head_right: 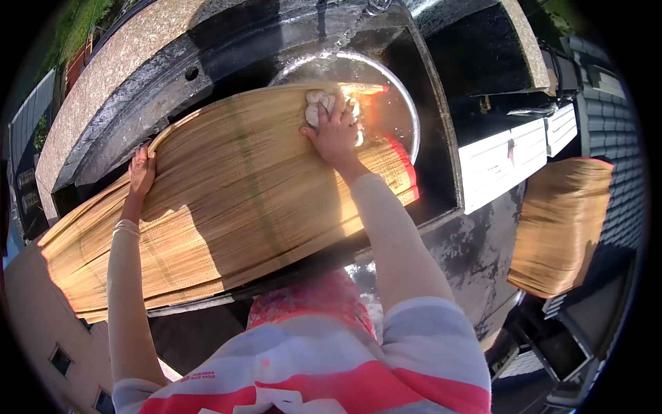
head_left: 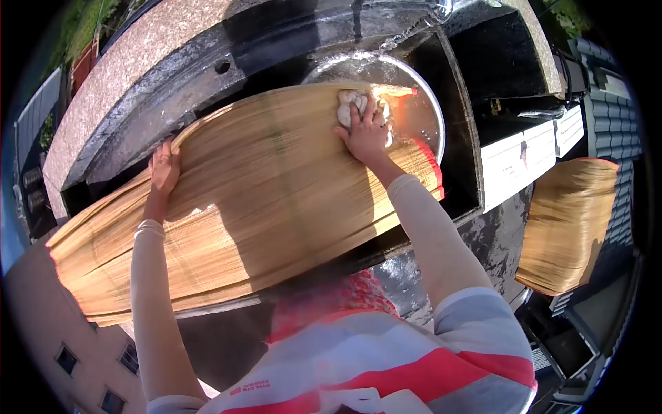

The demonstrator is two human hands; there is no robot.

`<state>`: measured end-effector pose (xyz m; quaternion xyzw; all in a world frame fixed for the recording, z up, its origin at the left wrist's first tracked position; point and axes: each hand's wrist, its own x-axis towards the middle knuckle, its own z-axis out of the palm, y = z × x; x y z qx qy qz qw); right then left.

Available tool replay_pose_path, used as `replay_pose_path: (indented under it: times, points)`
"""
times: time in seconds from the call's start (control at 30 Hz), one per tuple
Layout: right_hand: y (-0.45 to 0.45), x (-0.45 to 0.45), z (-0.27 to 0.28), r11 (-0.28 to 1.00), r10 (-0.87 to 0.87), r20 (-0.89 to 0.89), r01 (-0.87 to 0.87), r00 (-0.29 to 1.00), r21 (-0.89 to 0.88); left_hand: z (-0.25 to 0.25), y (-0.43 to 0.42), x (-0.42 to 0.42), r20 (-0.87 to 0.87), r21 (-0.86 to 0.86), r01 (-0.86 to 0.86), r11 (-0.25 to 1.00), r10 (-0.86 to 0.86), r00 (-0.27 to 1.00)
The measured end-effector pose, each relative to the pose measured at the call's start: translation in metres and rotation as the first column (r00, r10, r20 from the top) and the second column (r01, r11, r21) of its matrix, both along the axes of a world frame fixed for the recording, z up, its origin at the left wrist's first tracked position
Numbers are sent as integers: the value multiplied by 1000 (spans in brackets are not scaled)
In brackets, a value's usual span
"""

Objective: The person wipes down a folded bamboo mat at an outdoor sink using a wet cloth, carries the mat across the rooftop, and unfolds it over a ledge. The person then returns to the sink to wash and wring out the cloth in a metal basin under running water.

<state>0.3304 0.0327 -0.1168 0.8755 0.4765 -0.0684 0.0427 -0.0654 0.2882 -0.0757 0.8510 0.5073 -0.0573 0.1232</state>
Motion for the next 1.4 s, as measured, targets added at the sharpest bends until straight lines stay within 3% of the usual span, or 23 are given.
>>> replay_pose_path:
  times: [0.1, 0.13, 0.23, 0.27, 0.33, 0.37, 0.47, 0.57, 0.67, 0.7, 0.77, 0.8, 0.9, 0.93, 0.97, 1.03, 1.13, 1.2, 1.27, 1.4]
  points:
    - [12, 5, -18, 995, -57, -136, 45, 989, -91, -11, -3, 2, 41, -1, -28, 1000, 28, 999]
    - [11, 6, -25, 999, 11, -34, -12, 999, -32, -15, -2, 2, 60, 6, -35, 999, 34, 998]
    - [14, 10, -26, 1000, 0, -141, 4, 990, 31, -20, 0, 0, 62, 4, -48, 999, 48, 997]
    - [10, 11, -44, 974, 21, -127, 8, 992, 227, -14, 1, 0, 65, -31, -68, 997, 70, 995]
    - [14, 9, -24, 978, -24, -148, 54, 989, 199, 9, 2, 8, 83, -101, -104, 989, 113, 990]
    - [14, 7, -10, 980, -49, -158, 78, 986, 184, 12, 10, 3, 45, -35, -92, 995, 93, 995]
    - [18, -17, 41, 976, 12, -384, 73, 923, 205, 81, 24, 23, -20, 20, -110, 994, 111, 994]
    - [7, -70, 48, 856, 145, -832, 354, 535, 377, 140, 5, 30, 4, 138, -8, 990, 7, 1000]
    - [-5, -117, 95, 717, 272, -924, 584, 269, 381, 178, -40, 22, 134, 213, 67, 975, -97, 986]
    - [-13, -126, 115, 729, 285, -903, 539, 322, 422, 182, -53, 16, 153, 234, 129, 964, -167, 974]
    - [-29, -140, 149, 748, 303, -848, 443, 434, 494, 200, -88, 24, 240, 172, 68, 983, -109, 965]
    - [-35, -148, 147, 711, 304, -806, 442, 509, 547, 196, -99, 19, 265, 248, 137, 959, -203, 943]
    - [-51, -156, 193, 637, 269, -643, 369, 717, 677, 172, -152, -14, 162, 186, 254, 949, -285, 945]
    - [-55, -161, 209, 601, 258, -714, 470, 651, 646, 150, -173, -31, 188, 250, 314, 916, -364, 912]
    - [-59, -162, 212, 531, 312, -648, 438, 695, 725, 148, -199, -39, 94, 153, 317, 936, -333, 938]
    - [-68, -158, 210, 643, 229, -635, 375, 738, 668, 127, -251, -64, 145, 62, 330, 942, -336, 931]
    - [-57, -180, 238, 638, 296, -187, -48, 937, 769, 112, -317, -80, 243, -7, 281, 960, -271, 931]
    - [-40, -214, 244, 654, 374, -204, -101, 905, 750, 108, -338, -85, 222, -26, 286, 958, -273, 936]
    - [-18, -256, 231, 735, 489, -158, -308, 858, 604, 98, -347, -92, 197, 2, 320, 947, -314, 929]
    - [1, -313, 146, 681, 722, -141, -661, 677, 315, 93, -345, -97, 185, 6, 372, 928, -367, 912]
